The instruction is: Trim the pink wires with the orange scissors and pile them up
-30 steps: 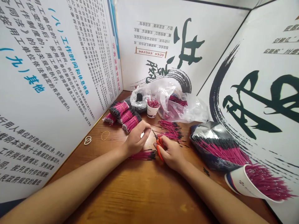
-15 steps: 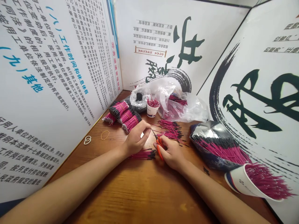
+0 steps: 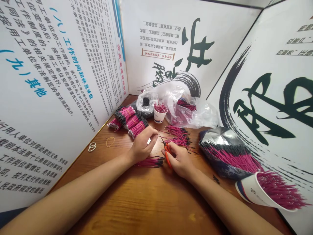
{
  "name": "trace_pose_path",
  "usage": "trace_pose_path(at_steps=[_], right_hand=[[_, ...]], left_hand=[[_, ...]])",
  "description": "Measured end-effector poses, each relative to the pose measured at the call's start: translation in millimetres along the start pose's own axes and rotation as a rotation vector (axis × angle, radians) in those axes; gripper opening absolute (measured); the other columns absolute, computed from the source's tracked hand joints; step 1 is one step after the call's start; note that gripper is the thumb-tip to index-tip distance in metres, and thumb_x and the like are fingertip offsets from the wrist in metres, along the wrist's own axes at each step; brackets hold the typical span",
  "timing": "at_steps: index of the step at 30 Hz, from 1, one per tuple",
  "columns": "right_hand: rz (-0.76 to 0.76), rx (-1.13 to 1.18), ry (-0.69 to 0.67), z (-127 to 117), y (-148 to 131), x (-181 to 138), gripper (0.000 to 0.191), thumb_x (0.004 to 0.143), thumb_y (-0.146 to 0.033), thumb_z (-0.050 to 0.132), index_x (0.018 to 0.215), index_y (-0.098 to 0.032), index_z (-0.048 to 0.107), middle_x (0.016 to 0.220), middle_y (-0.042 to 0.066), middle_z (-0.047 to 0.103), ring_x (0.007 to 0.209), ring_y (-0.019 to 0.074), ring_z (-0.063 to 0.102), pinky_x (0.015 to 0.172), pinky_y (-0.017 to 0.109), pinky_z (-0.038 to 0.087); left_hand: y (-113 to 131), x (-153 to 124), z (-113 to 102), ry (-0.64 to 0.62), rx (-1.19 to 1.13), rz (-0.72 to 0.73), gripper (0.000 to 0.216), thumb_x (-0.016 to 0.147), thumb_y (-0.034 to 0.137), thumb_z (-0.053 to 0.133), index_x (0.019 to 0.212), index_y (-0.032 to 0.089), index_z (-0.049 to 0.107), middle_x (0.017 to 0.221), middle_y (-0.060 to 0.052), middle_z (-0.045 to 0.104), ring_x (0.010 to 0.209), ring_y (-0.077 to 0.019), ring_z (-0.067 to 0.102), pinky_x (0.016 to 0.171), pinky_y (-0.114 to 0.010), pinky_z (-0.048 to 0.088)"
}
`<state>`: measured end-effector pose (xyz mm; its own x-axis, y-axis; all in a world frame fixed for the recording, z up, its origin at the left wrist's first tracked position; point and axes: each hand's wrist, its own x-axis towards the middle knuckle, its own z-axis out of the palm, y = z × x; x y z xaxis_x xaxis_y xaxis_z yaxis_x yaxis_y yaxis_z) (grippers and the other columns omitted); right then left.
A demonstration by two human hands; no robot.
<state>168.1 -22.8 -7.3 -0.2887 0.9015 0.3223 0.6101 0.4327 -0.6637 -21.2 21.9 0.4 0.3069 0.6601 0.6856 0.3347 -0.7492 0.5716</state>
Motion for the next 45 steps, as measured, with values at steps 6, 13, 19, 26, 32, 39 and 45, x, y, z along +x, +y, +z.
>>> trace_pose_path(at_steps=[6, 13, 19, 26, 32, 39, 45], right_hand=[[0.003, 0.015, -0.019, 1.3, 0.4, 0.0, 0.030, 0.092, -0.037, 0.052, 0.070, -0.022, 0.037, 0.057, -0.005, 0.041, 0.052, 0.0109, 0.035, 0.052, 0.025, 0.025], [-0.002, 0.026, -0.014, 0.4, 0.2, 0.2, 0.030, 0.092, -0.036, 0.051, 0.068, -0.022, 0.037, 0.057, -0.005, 0.041, 0.052, 0.0110, 0.036, 0.052, 0.025, 0.025], [0.008, -0.015, -0.007, -1.3, -2.7, 0.5, 0.031, 0.093, -0.036, 0.049, 0.068, -0.022, 0.036, 0.057, -0.005, 0.041, 0.052, 0.0113, 0.037, 0.053, 0.025, 0.025], [0.013, -0.011, 0.000, -0.3, -0.4, 0.4, 0.031, 0.091, -0.037, 0.052, 0.069, -0.023, 0.036, 0.056, -0.005, 0.042, 0.050, 0.0112, 0.036, 0.052, 0.025, 0.025], [0.007, -0.001, -0.012, -0.7, -0.5, -1.1, 0.030, 0.092, -0.037, 0.052, 0.069, -0.022, 0.038, 0.057, -0.005, 0.043, 0.051, 0.0109, 0.036, 0.052, 0.025, 0.025], [0.001, 0.005, -0.010, 0.6, 0.7, -0.5, 0.031, 0.092, -0.037, 0.053, 0.068, -0.022, 0.038, 0.057, -0.006, 0.041, 0.051, 0.0104, 0.035, 0.053, 0.024, 0.024], [0.001, 0.006, -0.013, -0.7, 0.0, 0.5, 0.031, 0.092, -0.035, 0.051, 0.069, -0.022, 0.037, 0.057, -0.006, 0.040, 0.052, 0.0103, 0.035, 0.053, 0.024, 0.024]], left_hand=[[0.6, 0.1, 0.1, -0.003, 0.011, 0.025, 0.012, 0.098, 0.019, 0.044, 0.088, 0.018, 0.051, 0.082, -0.001, 0.051, 0.077, -0.0135, 0.049, 0.072, -0.027, 0.042], [0.5, -0.5, -0.7, -0.019, 0.021, 0.001, 0.014, 0.098, 0.022, 0.043, 0.089, 0.018, 0.052, 0.082, -0.003, 0.052, 0.079, -0.0148, 0.051, 0.072, -0.028, 0.043], [0.1, 0.0, -1.1, -0.005, 0.027, 0.004, 0.011, 0.097, 0.021, 0.045, 0.089, 0.018, 0.052, 0.081, -0.002, 0.052, 0.077, -0.0140, 0.050, 0.071, -0.028, 0.041], [-0.5, 0.0, -0.5, -0.004, 0.017, 0.007, 0.011, 0.097, 0.021, 0.045, 0.089, 0.018, 0.052, 0.082, -0.002, 0.053, 0.078, -0.0141, 0.050, 0.071, -0.027, 0.041], [0.4, 0.2, -0.3, -0.013, 0.006, 0.019, 0.011, 0.097, 0.019, 0.045, 0.089, 0.018, 0.052, 0.082, -0.001, 0.051, 0.077, -0.0137, 0.049, 0.071, -0.027, 0.040], [0.2, 0.4, -0.5, -0.015, -0.017, 0.011, 0.011, 0.097, 0.019, 0.045, 0.089, 0.017, 0.052, 0.082, -0.001, 0.051, 0.077, -0.0135, 0.048, 0.071, -0.026, 0.040], [-0.4, -0.6, 0.2, -0.026, -0.053, -0.037, 0.012, 0.097, 0.022, 0.045, 0.089, 0.017, 0.053, 0.082, -0.001, 0.052, 0.077, -0.0135, 0.049, 0.072, -0.026, 0.041]])
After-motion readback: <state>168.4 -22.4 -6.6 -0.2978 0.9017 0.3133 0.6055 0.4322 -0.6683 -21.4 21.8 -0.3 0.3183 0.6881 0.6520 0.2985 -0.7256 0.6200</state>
